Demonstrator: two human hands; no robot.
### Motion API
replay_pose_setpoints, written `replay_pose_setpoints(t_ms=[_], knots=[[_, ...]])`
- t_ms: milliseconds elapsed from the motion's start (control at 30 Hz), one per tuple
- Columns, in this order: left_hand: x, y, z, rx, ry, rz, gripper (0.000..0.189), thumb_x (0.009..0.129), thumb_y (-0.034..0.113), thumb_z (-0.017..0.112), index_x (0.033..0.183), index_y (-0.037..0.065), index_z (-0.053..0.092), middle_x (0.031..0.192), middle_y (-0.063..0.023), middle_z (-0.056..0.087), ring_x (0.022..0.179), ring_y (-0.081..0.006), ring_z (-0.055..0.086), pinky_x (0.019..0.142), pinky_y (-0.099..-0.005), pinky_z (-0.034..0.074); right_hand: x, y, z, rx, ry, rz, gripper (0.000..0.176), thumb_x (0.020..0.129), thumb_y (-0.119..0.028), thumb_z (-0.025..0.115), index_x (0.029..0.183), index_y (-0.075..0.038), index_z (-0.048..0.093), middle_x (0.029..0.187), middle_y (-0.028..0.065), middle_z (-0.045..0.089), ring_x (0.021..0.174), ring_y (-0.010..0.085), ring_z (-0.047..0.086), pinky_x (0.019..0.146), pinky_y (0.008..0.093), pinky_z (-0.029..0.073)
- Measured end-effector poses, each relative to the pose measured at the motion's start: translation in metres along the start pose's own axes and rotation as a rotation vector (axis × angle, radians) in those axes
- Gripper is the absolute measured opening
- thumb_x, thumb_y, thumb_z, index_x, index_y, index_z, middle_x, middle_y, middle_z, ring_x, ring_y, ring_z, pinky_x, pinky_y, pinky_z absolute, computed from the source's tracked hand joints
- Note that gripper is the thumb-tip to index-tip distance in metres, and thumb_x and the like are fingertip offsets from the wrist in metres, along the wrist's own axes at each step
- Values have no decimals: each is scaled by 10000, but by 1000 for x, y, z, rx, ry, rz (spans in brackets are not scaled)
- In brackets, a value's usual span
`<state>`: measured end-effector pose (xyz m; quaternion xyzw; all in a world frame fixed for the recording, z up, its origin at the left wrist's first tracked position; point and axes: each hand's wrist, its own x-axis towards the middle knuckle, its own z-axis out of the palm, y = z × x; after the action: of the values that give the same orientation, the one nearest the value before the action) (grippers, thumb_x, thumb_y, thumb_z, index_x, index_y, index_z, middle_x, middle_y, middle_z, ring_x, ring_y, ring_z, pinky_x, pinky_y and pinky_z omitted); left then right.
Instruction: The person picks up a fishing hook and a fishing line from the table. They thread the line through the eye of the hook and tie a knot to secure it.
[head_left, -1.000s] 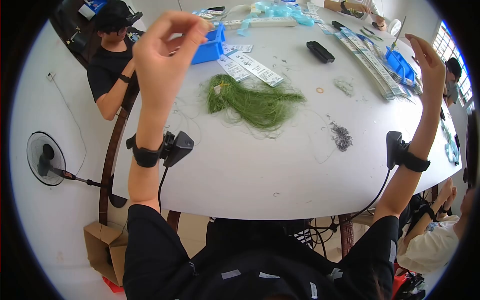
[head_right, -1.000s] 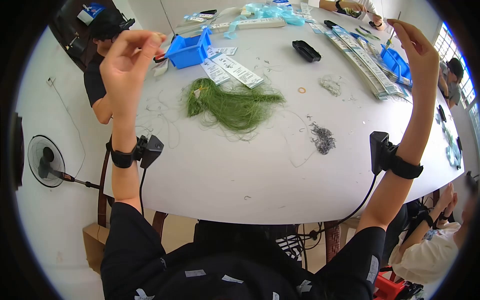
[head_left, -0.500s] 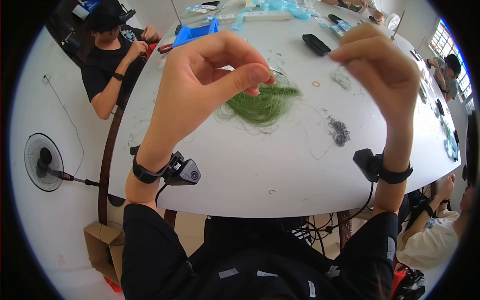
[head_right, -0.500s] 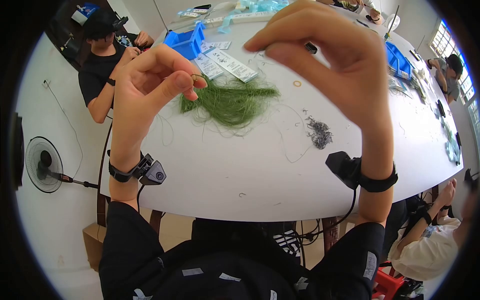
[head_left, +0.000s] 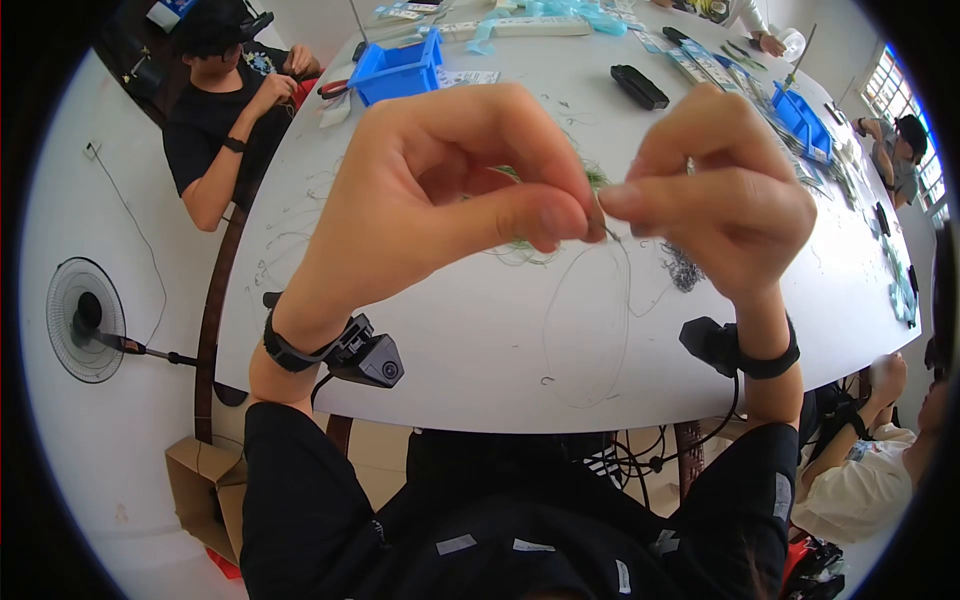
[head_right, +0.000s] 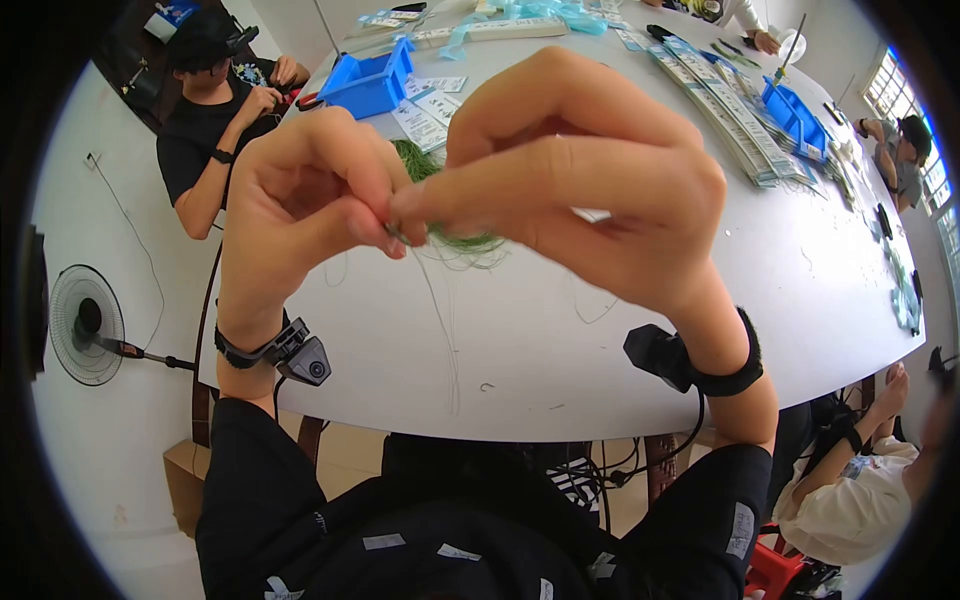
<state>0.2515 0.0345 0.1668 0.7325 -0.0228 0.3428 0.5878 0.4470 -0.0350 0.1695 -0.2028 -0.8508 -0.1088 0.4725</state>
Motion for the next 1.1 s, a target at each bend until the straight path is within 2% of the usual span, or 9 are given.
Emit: replay_pose_setpoints(t_ms=[100,200,300,400,700,800,900,1100], knots=[[-1,-3,-2,-102,-69,-24,193,756,134,698,757,22,541,711,-80,581,670,-139,569,586,-213,444,-1,-5,9,25,68,-49,233,594,-30,738,820,-55,685,814,80,522,613,117,476,489,193,342],[0,-6,-9,-150,-215,-1,91,763,15,665,827,-13,607,796,-63,603,768,-140,614,671,-229,498,2,-10,17,4,125,-107,248,588,-83,768,824,-81,691,830,69,514,594,104,456,470,180,339],[-2,-5,-8,-48,-251,-25,84,764,27,665,814,-2,603,810,-44,596,767,-116,592,690,-239,496,1,-24,23,-8,130,-58,212,606,-136,773,801,-105,695,829,64,510,575,94,440,447,166,333],[-3,-6,-5,-72,-233,-38,84,771,53,663,808,14,597,805,-23,587,767,-98,574,681,-229,485,0,-29,28,-2,152,1,206,604,-119,771,796,-104,697,826,63,509,567,93,441,449,170,332],[1,-18,-8,99,-123,103,195,759,135,701,825,69,530,780,17,570,712,-55,560,576,-184,418,2,-34,24,-39,157,157,283,595,14,716,873,-34,681,812,72,508,622,114,481,502,199,356],[3,-21,-8,78,-81,141,268,743,138,720,843,90,476,777,15,568,699,-40,548,545,-172,394,1,-38,25,-85,163,216,286,614,51,694,890,-16,671,818,81,512,648,124,489,527,206,367],[3,-21,-8,148,-80,141,345,770,198,690,880,79,385,773,-36,470,696,-69,461,599,-159,357,0,-39,24,-99,158,266,257,631,77,678,876,5,653,825,88,514,662,128,488,552,214,379],[5,-20,-12,295,-16,284,346,754,132,695,890,81,382,784,-37,447,641,-78,458,549,-176,385,3,-40,19,-26,108,409,193,652,115,650,820,34,605,828,98,506,708,132,495,592,217,398]])
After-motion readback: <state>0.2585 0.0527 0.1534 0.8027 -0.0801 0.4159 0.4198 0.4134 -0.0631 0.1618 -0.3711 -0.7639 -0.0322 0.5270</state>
